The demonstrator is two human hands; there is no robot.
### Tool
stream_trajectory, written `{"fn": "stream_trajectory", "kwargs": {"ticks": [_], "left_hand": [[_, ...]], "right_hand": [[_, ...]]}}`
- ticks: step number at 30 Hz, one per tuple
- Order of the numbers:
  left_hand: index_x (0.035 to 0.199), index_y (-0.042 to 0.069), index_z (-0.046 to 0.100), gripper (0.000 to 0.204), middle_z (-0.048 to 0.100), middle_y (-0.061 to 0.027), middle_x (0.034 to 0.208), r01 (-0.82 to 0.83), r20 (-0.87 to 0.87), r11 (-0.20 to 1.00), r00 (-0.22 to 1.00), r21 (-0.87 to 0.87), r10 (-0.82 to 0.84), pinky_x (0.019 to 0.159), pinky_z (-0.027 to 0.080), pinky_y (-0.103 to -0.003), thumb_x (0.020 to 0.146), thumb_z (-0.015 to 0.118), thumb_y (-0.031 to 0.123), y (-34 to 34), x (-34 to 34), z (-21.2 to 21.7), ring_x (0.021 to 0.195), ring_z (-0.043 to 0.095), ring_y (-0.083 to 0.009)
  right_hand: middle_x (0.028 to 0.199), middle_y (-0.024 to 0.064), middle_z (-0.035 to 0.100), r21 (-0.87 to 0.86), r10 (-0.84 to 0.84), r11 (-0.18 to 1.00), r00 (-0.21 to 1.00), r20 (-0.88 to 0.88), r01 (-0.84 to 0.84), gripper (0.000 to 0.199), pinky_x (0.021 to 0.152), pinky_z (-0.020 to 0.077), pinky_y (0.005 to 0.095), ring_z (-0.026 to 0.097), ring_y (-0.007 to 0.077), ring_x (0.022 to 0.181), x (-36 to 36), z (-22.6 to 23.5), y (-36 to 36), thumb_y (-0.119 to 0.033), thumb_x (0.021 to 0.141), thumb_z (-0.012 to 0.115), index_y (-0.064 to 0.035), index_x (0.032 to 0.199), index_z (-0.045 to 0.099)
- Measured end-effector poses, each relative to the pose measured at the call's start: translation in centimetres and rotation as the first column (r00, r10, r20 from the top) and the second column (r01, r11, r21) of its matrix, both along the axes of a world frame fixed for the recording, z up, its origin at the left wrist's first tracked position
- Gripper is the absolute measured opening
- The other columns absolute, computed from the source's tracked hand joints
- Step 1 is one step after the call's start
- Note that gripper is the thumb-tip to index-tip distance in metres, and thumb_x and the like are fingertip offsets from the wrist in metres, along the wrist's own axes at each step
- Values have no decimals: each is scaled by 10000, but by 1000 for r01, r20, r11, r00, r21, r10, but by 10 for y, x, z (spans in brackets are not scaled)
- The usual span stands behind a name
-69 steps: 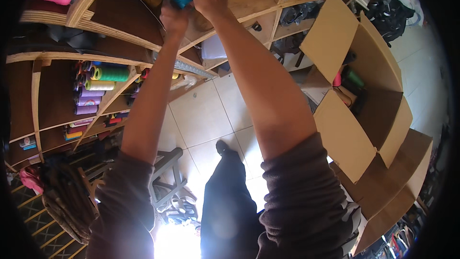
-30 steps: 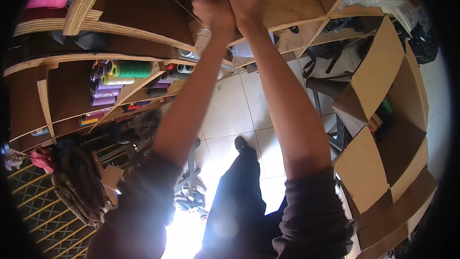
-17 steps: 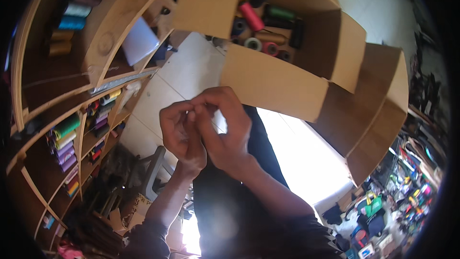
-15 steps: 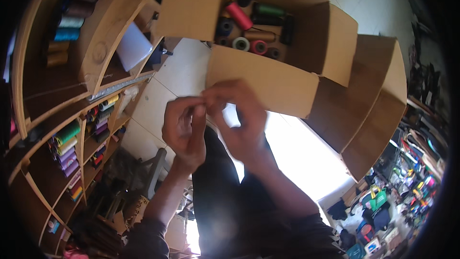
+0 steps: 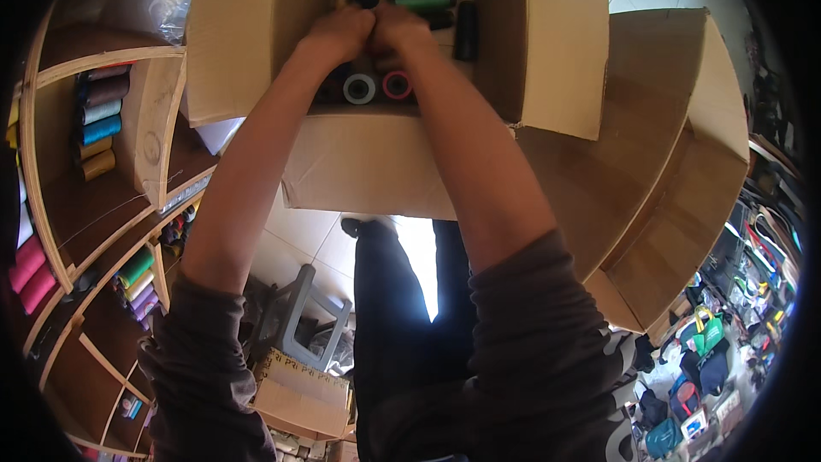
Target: The person takes various spools of thread from a cardboard box and places them onto a wooden shelving unit by hand, organizing them by color and size.
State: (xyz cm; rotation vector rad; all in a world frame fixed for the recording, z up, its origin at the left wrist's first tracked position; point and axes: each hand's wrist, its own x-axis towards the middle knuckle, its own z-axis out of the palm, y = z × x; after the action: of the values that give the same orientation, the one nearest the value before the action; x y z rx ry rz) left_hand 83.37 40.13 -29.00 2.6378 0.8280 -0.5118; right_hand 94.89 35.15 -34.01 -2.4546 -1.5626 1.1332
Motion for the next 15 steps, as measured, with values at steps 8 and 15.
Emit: {"fn": "stream_trajectory", "kwargs": {"ticks": [8, 15], "left_hand": [[1180, 192, 640, 296, 673, -51, 1067, 340, -237, 804, 938, 487, -252, 911, 488, -331, 889, 583, 196, 28, -22, -46, 1183, 541, -230], [1124, 83, 664, 418, 700, -124, 1034, -236, 143, 970, 960, -62, 243, 849, 518, -408, 748, 792, 212, 23, -23, -7, 1011, 663, -298]], "right_hand": [[1133, 104, 703, -391, 427, 810, 897, -116, -437, 531, 870, 542, 383, 670, 276, 1059, -34, 95, -35, -67, 602, 758, -105, 1128, 696], [1062, 157, 710, -51, 339, 926, 885, -320, -374, 560, 793, 569, 379, 686, 292, 1012, -6, 37, -51, -46, 584, 743, -72, 1139, 670]]}}
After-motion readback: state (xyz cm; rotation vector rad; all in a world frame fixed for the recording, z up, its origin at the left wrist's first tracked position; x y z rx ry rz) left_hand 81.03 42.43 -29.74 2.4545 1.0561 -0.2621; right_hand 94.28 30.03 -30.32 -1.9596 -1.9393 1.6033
